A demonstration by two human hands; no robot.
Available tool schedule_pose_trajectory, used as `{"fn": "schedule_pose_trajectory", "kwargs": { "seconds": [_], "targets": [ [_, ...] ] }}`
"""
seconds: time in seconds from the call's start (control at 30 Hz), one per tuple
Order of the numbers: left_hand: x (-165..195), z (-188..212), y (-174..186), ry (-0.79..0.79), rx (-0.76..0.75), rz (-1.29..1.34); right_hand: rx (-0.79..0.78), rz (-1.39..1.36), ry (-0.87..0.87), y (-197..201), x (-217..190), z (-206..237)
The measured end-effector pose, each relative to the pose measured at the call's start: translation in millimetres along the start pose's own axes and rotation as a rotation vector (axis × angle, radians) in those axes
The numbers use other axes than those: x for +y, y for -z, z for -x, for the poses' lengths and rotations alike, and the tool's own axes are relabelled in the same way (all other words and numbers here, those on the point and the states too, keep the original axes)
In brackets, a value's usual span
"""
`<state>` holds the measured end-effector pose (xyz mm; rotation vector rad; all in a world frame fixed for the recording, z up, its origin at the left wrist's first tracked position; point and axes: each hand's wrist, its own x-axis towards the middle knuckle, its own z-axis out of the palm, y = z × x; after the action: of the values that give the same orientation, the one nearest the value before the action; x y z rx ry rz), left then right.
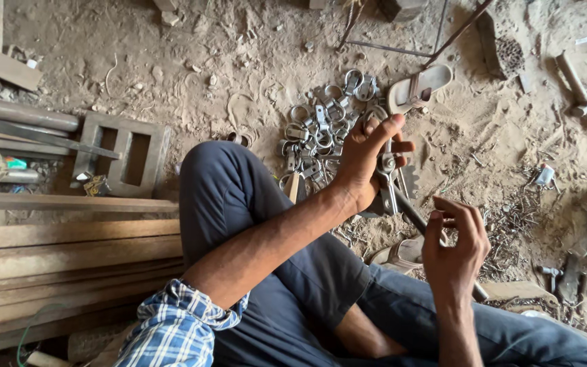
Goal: The person sits on a bench and assembles metal hardware components. They use a hammer to tap a metal ring onto a rod, then insert a pin and secure it with a cotter pin. The person repeats this process with multiple components from a pile on the ground.
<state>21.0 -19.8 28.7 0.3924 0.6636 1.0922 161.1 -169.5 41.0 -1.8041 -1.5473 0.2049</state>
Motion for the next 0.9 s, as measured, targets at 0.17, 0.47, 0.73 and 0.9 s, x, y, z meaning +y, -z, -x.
{"fn": "schedule_pose_trajectory", "kwargs": {
  "seconds": [0.17,0.47,0.73,0.9],
  "targets": [
    [0.0,0.1,-3.0,0.029,-0.013,-0.015,-0.148,0.007,-0.135,-5.4,11.5,-22.9],
    [0.7,4.1,-1.2,0.049,-0.034,-0.061,-0.608,0.048,-0.545,-27.8,28.4,-49.0],
    [-3.0,3.5,-0.2,-0.043,-0.094,0.062,-0.468,-0.103,-0.368,3.3,48.1,-46.1],
    [-0.9,2.4,0.8,-0.073,-0.043,0.047,-0.374,0.056,-0.494,21.6,41.1,-34.7]
  ]
}}
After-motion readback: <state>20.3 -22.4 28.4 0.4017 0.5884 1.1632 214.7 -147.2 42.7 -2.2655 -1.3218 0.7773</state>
